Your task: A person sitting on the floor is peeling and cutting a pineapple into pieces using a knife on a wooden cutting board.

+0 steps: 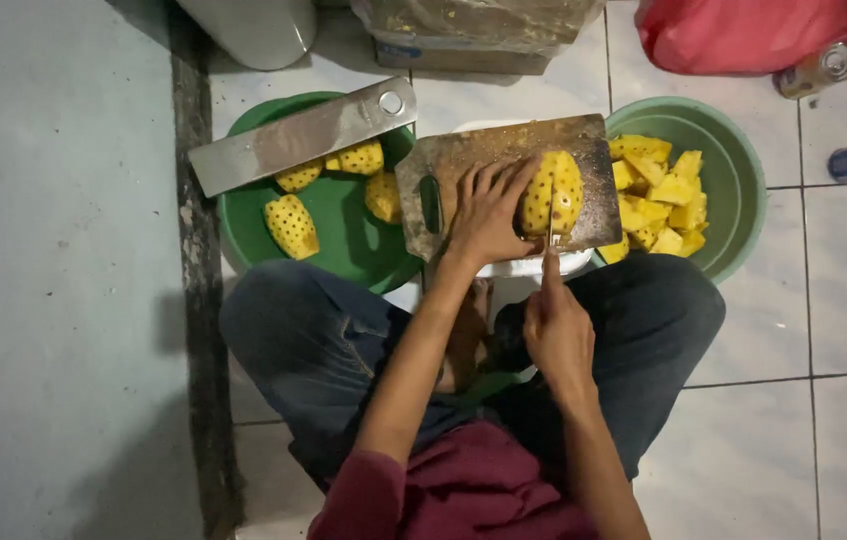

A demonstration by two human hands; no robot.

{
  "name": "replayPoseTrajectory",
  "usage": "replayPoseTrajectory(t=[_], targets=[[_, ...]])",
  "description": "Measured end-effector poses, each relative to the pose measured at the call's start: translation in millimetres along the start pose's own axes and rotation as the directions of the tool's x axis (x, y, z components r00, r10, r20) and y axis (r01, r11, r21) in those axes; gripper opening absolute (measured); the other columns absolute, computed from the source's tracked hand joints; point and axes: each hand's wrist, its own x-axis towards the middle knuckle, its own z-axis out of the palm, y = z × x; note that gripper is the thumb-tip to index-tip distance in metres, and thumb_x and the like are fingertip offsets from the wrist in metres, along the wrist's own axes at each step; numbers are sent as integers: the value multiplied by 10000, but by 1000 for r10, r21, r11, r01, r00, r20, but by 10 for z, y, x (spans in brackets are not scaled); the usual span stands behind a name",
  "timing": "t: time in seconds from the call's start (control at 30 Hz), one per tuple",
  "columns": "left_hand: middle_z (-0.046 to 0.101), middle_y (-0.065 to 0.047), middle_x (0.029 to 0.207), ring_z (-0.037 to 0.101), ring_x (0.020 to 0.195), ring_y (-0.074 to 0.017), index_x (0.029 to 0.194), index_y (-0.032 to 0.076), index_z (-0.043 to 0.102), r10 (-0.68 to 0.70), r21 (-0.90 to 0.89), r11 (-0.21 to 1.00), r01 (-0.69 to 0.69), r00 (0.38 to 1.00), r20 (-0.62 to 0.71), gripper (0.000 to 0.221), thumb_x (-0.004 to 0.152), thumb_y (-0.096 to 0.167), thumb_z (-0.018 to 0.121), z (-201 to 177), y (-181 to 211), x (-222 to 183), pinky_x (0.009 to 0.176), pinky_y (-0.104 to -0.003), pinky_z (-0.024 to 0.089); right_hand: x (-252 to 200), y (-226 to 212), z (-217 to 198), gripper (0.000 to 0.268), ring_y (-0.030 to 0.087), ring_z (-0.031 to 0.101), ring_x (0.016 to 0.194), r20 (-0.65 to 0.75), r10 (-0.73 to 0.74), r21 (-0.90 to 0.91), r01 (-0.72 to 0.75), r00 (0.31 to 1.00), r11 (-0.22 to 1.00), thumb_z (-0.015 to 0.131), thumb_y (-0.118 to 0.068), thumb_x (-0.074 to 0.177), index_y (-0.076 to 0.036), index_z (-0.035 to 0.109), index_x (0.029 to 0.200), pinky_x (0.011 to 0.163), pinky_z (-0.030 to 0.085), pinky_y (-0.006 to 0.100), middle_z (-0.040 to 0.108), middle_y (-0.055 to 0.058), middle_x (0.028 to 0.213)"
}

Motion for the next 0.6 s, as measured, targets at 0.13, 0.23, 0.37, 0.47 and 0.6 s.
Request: replayPoseTrajectory(t=[0.13,0.23,0.37,0.47,0.6], targets=[[522,-180,1526,389,1459,-357,1651,155,188,-29,-24,999,29,1000,-1,1318,589,522,876,20,20,5,1267,-556,117,-106,373,145,651,464,637,1157,-16,-31,101,32,999,994,554,-48,981,-105,371,1603,872,553,549,652,251,1334],[501,-176,1557,377,1473,-367,1662,159,145,-21,-19,1000,21,1000,13,1338,594,496,877,1,22,30,1270,-565,105,-77,476,112,673,469,607,1203,-25,-98,221,101,995,970,579,1,941,-70,398,1585,937,536,553,624,269,1362],[534,-147,1508,408,1447,-334,1636,193,216,-35,-36,999,35,999,12,1337,532,554,877,18,12,11,1266,-553,114,-76,431,-9,645,450,615,1204,-27,-110,302,113,994,947,602,18,932,-63,451,1554,954,532,538,647,254,1334],[574,-167,1412,481,1359,-345,1571,170,311,-54,-62,997,51,997,-48,1302,463,541,885,55,-28,-8,1238,-537,199,-64,483,8,650,455,615,1201,-6,-128,335,123,992,934,624,3,923,-89,470,1548,954,526,544,659,245,1320],[542,-132,1317,502,1259,-335,1534,164,369,-38,-29,999,34,989,-140,1274,438,567,879,6,20,-47,1112,-516,320,-80,456,7,671,427,625,1201,-38,-156,318,160,987,934,650,-26,923,-137,466,1558,958,530,527,670,227,1309]])
